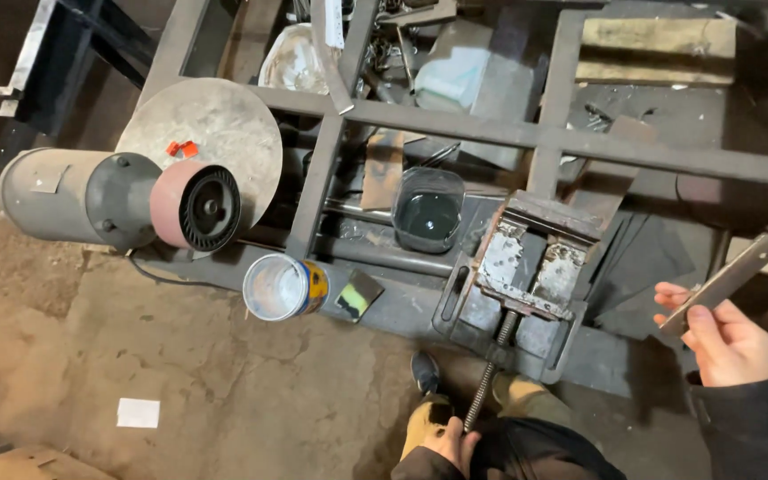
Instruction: Clean and lubricate a metal bench vice using a brush and a cloth with solvent.
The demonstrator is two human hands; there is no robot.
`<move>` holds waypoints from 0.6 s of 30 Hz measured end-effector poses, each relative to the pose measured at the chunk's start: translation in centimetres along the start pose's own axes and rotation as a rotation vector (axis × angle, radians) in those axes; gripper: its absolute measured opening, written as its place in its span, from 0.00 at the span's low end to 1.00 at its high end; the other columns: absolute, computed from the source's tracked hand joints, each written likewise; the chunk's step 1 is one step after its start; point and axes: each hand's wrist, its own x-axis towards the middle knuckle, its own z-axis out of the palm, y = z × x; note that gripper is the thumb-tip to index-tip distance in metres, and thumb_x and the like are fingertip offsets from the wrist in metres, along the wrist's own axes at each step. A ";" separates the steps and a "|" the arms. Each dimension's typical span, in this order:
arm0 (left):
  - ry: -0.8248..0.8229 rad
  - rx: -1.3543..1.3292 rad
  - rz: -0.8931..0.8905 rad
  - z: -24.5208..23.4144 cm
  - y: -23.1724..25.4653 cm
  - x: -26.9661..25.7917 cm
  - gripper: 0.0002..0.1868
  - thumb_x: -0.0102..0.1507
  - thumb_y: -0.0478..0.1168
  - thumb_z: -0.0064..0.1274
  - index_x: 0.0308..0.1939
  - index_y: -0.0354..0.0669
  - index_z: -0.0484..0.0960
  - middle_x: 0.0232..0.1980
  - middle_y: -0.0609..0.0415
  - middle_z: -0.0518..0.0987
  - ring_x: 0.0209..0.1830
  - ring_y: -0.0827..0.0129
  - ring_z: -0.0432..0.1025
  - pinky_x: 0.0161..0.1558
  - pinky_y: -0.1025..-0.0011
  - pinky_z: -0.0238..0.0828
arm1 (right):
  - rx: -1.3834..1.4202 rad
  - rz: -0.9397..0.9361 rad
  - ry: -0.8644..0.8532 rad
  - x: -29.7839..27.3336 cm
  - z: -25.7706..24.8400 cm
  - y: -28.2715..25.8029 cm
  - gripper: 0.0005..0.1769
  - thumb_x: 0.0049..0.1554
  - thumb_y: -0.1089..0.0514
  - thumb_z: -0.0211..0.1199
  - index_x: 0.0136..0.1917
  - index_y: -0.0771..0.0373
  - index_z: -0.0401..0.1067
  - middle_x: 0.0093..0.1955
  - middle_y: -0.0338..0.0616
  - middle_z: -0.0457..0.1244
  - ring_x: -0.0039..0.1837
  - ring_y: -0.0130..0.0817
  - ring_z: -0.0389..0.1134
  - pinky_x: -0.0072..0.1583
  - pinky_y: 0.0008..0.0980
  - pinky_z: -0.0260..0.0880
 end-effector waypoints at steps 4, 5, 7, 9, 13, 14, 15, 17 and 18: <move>-0.251 0.046 -0.201 -4.3 -0.6 -1.5 0.16 0.74 0.54 0.62 0.49 0.53 0.73 0.35 0.47 0.85 0.31 0.39 0.81 0.31 0.51 0.80 | -0.042 -0.052 0.035 -1.3 1.3 0.3 0.17 0.77 0.74 0.41 0.75 0.83 0.62 0.81 0.70 0.61 0.77 0.57 0.64 0.73 0.55 0.70; -0.100 0.011 -0.072 -5.6 -0.4 -1.8 0.15 0.68 0.47 0.65 0.53 0.48 0.78 0.51 0.43 0.83 0.47 0.41 0.80 0.45 0.56 0.80 | -0.049 -0.061 0.028 -1.6 1.5 0.4 0.18 0.77 0.73 0.41 0.76 0.84 0.62 0.81 0.70 0.61 0.77 0.57 0.64 0.73 0.54 0.69; 0.042 -0.024 0.066 -6.8 -2.6 -2.2 0.19 0.63 0.40 0.68 0.57 0.43 0.82 0.68 0.40 0.81 0.64 0.44 0.79 0.58 0.60 0.80 | -0.054 -0.070 0.032 -2.6 2.3 0.0 0.19 0.77 0.72 0.42 0.76 0.84 0.62 0.81 0.70 0.61 0.77 0.57 0.64 0.73 0.54 0.69; -0.146 0.111 -0.489 -6.6 -7.4 -2.4 0.40 0.58 0.69 0.66 0.75 0.97 0.70 0.48 0.67 0.93 0.39 0.57 0.88 0.40 0.60 0.88 | -0.123 -0.107 0.041 -3.7 3.6 -0.9 0.17 0.77 0.72 0.44 0.75 0.82 0.64 0.79 0.68 0.63 0.76 0.54 0.67 0.71 0.48 0.72; 0.018 0.375 -0.176 -12.5 -10.7 -2.8 0.17 0.67 0.57 0.63 0.47 0.59 0.73 0.23 0.60 0.81 0.21 0.52 0.76 0.34 0.56 0.73 | -0.127 -0.134 0.049 -5.5 4.5 -0.2 0.16 0.77 0.72 0.44 0.73 0.82 0.64 0.79 0.68 0.64 0.74 0.53 0.66 0.72 0.48 0.71; 0.006 0.402 -0.174 -14.2 -10.4 -2.3 0.17 0.69 0.59 0.61 0.47 0.58 0.74 0.27 0.56 0.83 0.23 0.46 0.77 0.32 0.52 0.75 | -0.118 -0.131 0.046 -5.8 4.9 0.1 0.16 0.77 0.73 0.43 0.73 0.82 0.64 0.79 0.68 0.64 0.74 0.53 0.67 0.71 0.48 0.71; -0.008 0.423 -0.175 -15.5 -9.8 -2.0 0.18 0.70 0.62 0.58 0.48 0.58 0.75 0.32 0.52 0.86 0.25 0.40 0.78 0.30 0.48 0.77 | -0.116 -0.126 0.042 -6.2 5.0 0.3 0.16 0.77 0.75 0.42 0.73 0.81 0.64 0.79 0.68 0.64 0.73 0.54 0.67 0.71 0.48 0.72; -0.024 0.438 -0.177 -16.7 -8.5 -1.5 0.18 0.71 0.61 0.57 0.47 0.56 0.73 0.32 0.52 0.86 0.25 0.41 0.78 0.30 0.48 0.76 | -0.136 -0.116 0.030 -6.7 6.0 0.1 0.16 0.75 0.76 0.42 0.72 0.82 0.64 0.78 0.69 0.64 0.73 0.53 0.67 0.70 0.47 0.72; -0.042 0.453 -0.174 -17.2 -7.7 -1.1 0.18 0.72 0.61 0.57 0.46 0.55 0.72 0.33 0.52 0.85 0.25 0.42 0.78 0.29 0.48 0.75 | -0.157 -0.106 0.023 -6.9 6.5 -0.1 0.16 0.74 0.76 0.43 0.71 0.83 0.65 0.78 0.70 0.65 0.72 0.53 0.68 0.69 0.46 0.72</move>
